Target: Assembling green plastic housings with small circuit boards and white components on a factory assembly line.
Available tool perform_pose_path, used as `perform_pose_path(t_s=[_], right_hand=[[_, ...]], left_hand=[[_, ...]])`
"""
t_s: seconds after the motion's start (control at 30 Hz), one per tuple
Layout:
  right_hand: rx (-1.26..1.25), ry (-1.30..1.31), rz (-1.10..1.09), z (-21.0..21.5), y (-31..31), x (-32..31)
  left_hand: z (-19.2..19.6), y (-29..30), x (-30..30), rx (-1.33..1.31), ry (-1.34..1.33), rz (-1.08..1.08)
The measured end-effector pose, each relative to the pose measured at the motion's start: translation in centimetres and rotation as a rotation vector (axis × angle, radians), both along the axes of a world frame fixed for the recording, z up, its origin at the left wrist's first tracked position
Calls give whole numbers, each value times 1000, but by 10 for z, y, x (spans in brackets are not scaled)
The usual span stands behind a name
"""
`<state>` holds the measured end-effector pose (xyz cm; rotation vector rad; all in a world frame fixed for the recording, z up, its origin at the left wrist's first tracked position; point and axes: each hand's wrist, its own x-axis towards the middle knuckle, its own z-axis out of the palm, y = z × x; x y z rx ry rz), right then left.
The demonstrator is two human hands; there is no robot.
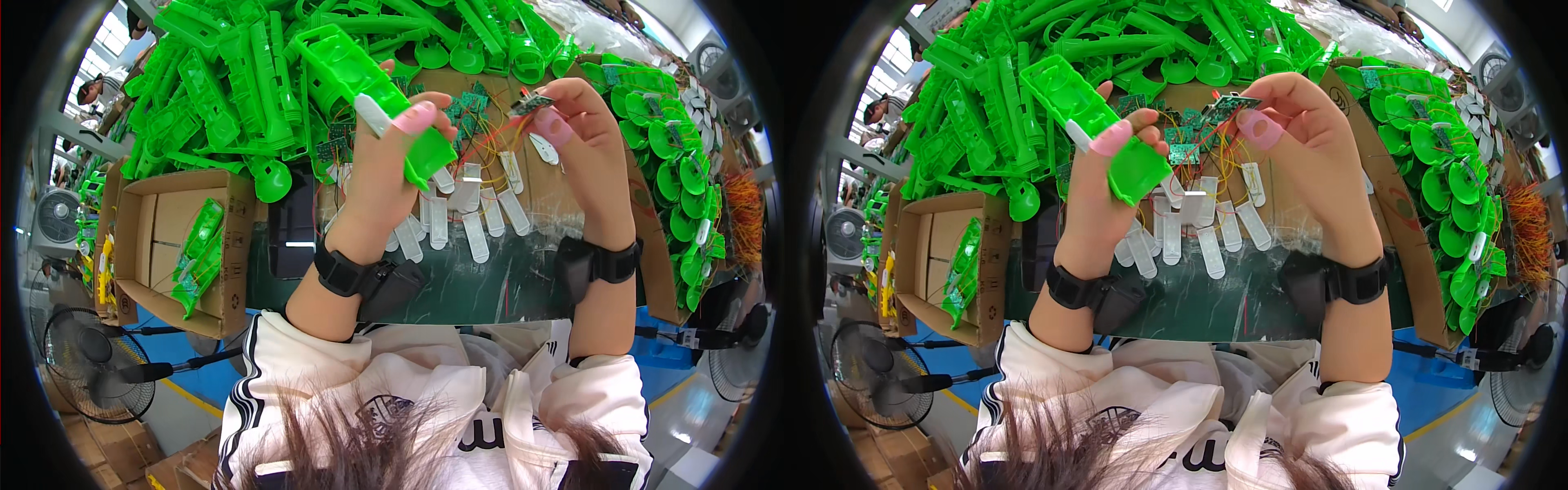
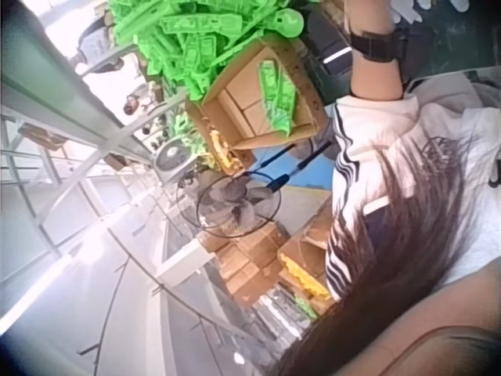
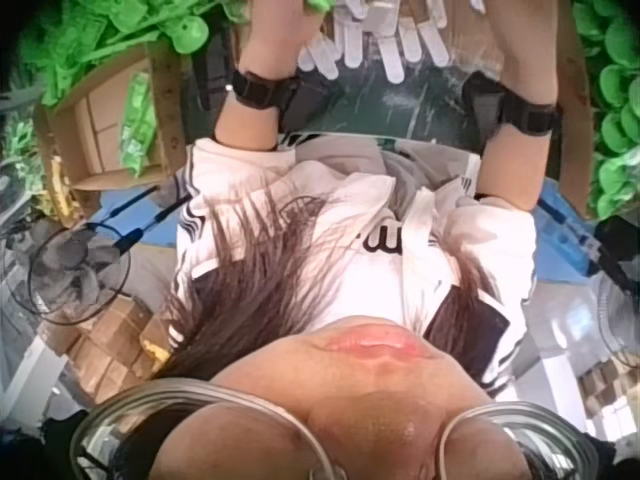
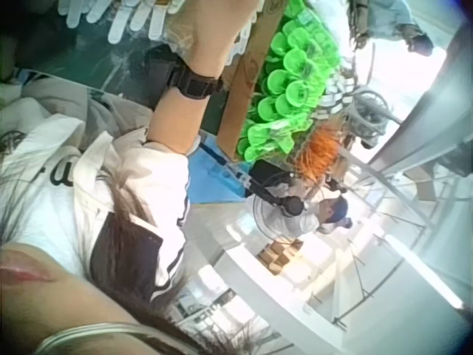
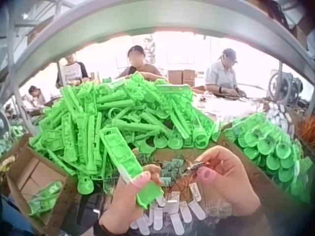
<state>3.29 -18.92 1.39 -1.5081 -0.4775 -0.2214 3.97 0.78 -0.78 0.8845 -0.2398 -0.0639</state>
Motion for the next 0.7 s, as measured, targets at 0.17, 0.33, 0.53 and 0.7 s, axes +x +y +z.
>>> perform_pose_path(t_s=[0.17,0.33,0.53,0.7], right_hand=[[178,120,60,-15,11,-11],[215,221,72,-24,13,-14],[317,292,53,-31,17,-12],[284,352,-7,-32,16,-13]], left_hand=[[-4,-10,-3,174,-208,12],[-7,-13,-3,237,-243,-40],[-6,-14,-4,321,-156,-2],[-6,-15,-5,355,-143,19]])
